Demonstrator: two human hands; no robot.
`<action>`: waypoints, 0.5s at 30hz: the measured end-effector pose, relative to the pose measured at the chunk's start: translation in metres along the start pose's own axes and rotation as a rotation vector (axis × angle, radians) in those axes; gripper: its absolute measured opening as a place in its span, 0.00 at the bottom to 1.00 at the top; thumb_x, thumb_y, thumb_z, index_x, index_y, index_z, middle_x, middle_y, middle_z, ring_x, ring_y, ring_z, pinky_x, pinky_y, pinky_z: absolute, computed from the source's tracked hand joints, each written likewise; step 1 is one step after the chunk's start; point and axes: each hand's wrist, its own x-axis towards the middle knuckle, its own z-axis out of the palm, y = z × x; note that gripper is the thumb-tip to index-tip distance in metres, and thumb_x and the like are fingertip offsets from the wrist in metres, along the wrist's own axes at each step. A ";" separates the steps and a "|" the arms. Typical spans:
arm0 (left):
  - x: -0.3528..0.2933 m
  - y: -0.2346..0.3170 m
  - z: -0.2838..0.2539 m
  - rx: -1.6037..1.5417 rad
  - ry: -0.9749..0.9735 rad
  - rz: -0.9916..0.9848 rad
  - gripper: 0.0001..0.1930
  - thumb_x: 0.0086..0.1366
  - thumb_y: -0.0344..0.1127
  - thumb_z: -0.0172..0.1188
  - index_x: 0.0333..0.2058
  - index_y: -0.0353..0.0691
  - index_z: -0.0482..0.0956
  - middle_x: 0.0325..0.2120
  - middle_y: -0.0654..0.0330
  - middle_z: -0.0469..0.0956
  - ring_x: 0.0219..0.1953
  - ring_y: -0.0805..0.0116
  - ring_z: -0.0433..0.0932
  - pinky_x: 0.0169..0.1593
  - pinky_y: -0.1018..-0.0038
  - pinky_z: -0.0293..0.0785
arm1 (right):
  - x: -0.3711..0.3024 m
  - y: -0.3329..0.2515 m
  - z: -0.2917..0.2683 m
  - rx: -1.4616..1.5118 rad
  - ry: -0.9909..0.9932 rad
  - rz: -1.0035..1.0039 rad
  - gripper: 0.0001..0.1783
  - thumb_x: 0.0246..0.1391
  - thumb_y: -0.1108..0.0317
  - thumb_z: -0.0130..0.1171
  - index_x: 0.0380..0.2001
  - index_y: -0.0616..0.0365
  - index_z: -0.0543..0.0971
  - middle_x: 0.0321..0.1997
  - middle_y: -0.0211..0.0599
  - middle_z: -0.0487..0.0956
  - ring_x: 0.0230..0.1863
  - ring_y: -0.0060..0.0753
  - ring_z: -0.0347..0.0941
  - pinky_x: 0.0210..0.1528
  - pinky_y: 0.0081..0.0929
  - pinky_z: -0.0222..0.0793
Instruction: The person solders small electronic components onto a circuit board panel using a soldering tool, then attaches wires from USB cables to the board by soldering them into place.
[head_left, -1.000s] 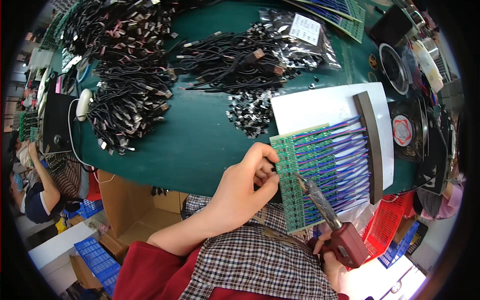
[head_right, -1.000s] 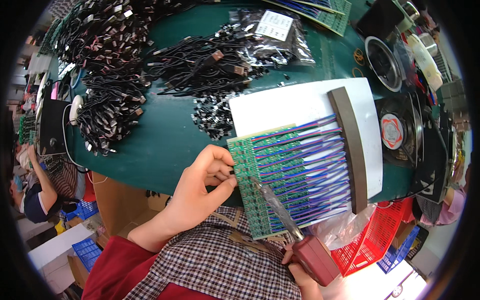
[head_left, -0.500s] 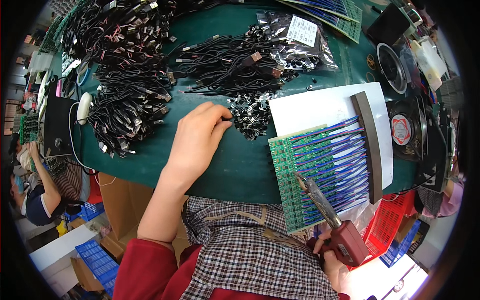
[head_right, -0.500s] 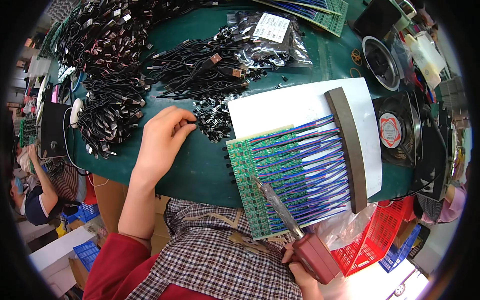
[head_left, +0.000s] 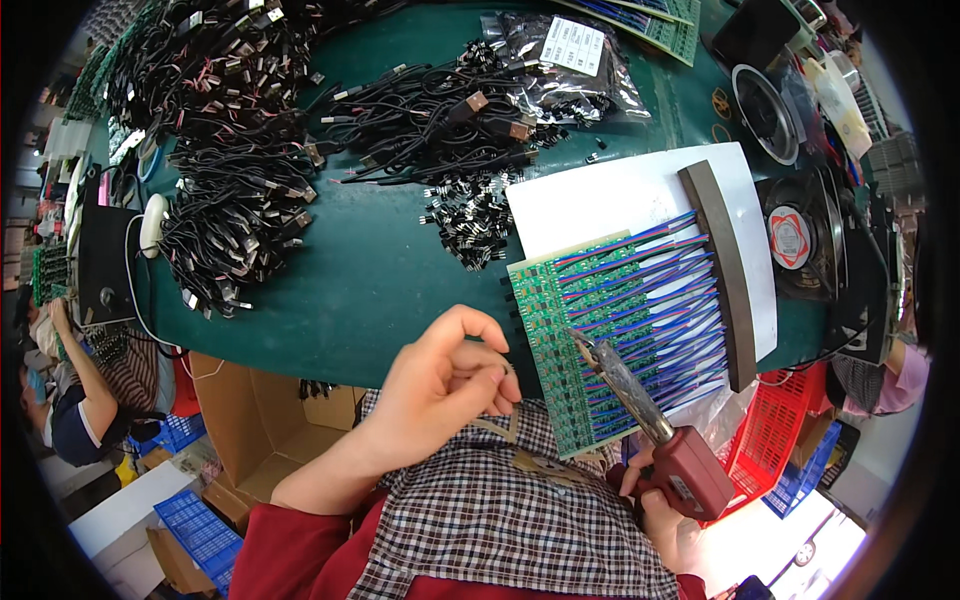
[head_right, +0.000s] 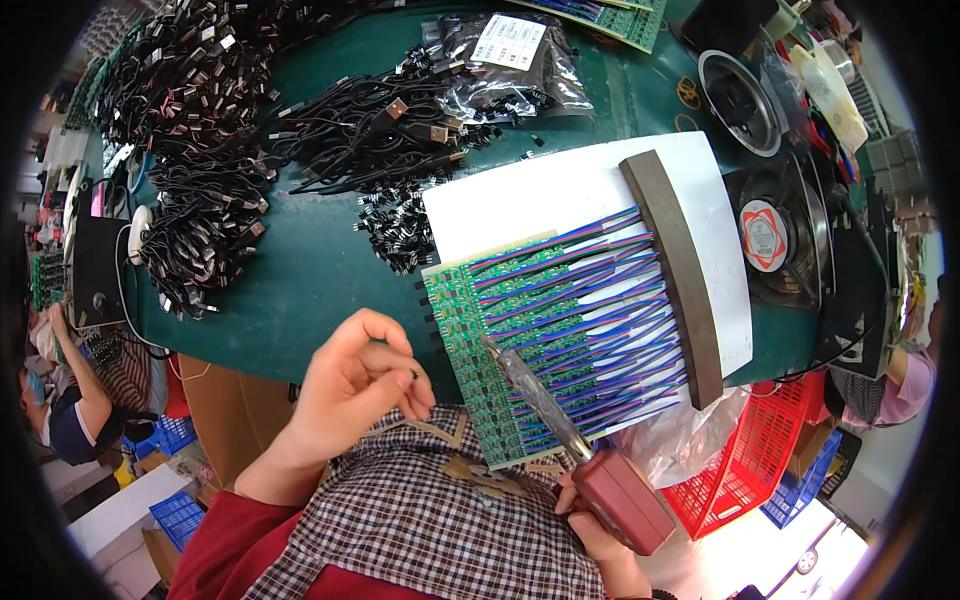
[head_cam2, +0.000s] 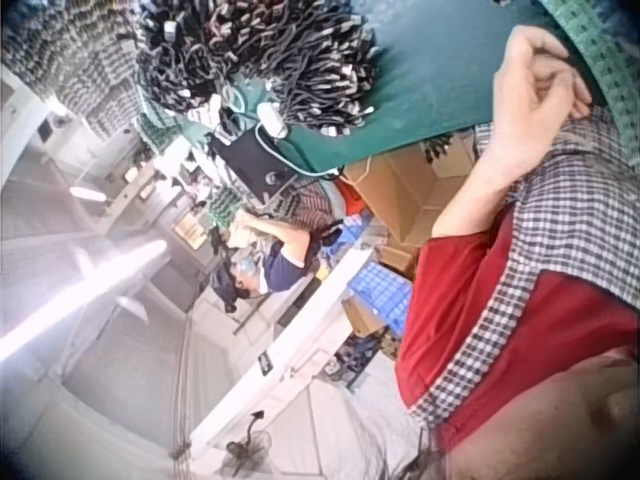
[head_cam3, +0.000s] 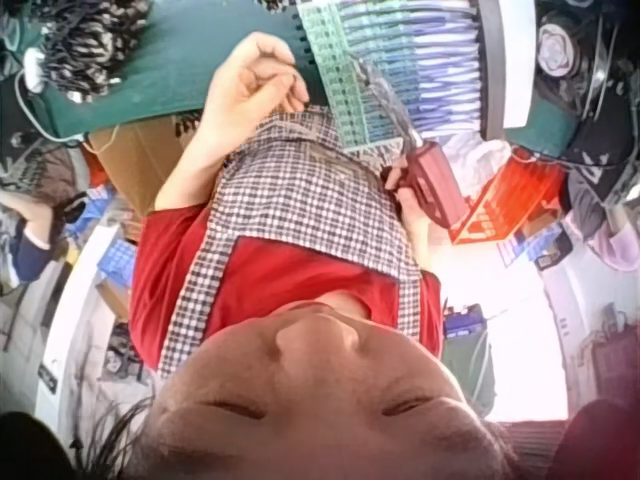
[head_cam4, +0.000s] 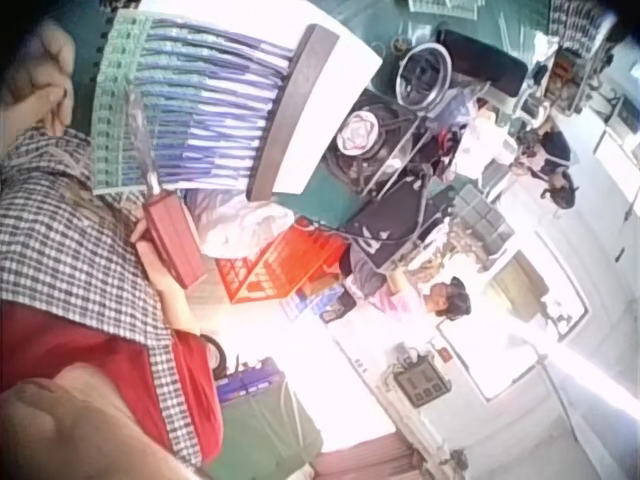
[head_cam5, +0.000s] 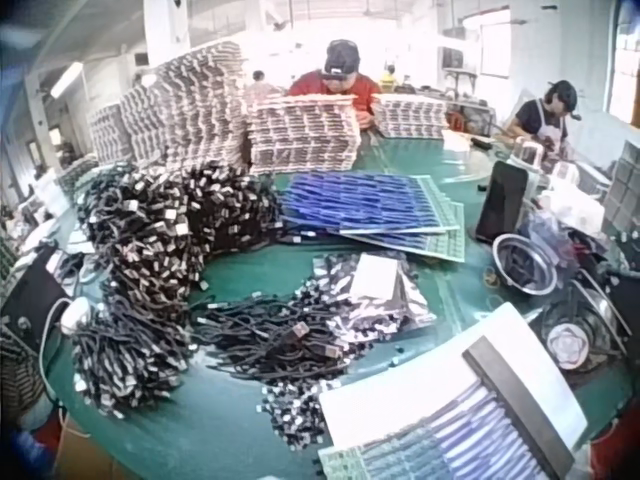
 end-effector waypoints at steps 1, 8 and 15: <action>0.001 -0.002 0.004 0.022 -0.010 -0.003 0.09 0.63 0.20 0.44 0.40 0.36 0.60 0.26 0.53 0.77 0.27 0.72 0.76 0.30 0.81 0.73 | 0.001 -0.001 0.000 -0.001 0.002 0.000 0.30 0.40 0.76 0.61 0.49 0.67 0.64 0.41 0.47 0.74 0.29 0.31 0.71 0.31 0.23 0.70; 0.010 -0.016 0.021 0.133 0.075 0.052 0.08 0.62 0.21 0.46 0.38 0.38 0.58 0.24 0.58 0.76 0.24 0.77 0.74 0.28 0.82 0.70 | 0.006 -0.010 0.001 0.058 -0.003 0.079 0.31 0.37 0.64 0.71 0.42 0.71 0.68 0.36 0.47 0.77 0.23 0.31 0.72 0.23 0.22 0.67; 0.014 -0.016 0.023 0.101 0.089 0.030 0.09 0.60 0.20 0.48 0.37 0.37 0.59 0.18 0.64 0.72 0.22 0.82 0.70 0.25 0.83 0.66 | 0.005 -0.014 0.004 0.045 0.004 0.130 0.32 0.38 0.62 0.71 0.41 0.73 0.69 0.36 0.47 0.78 0.21 0.31 0.72 0.22 0.22 0.66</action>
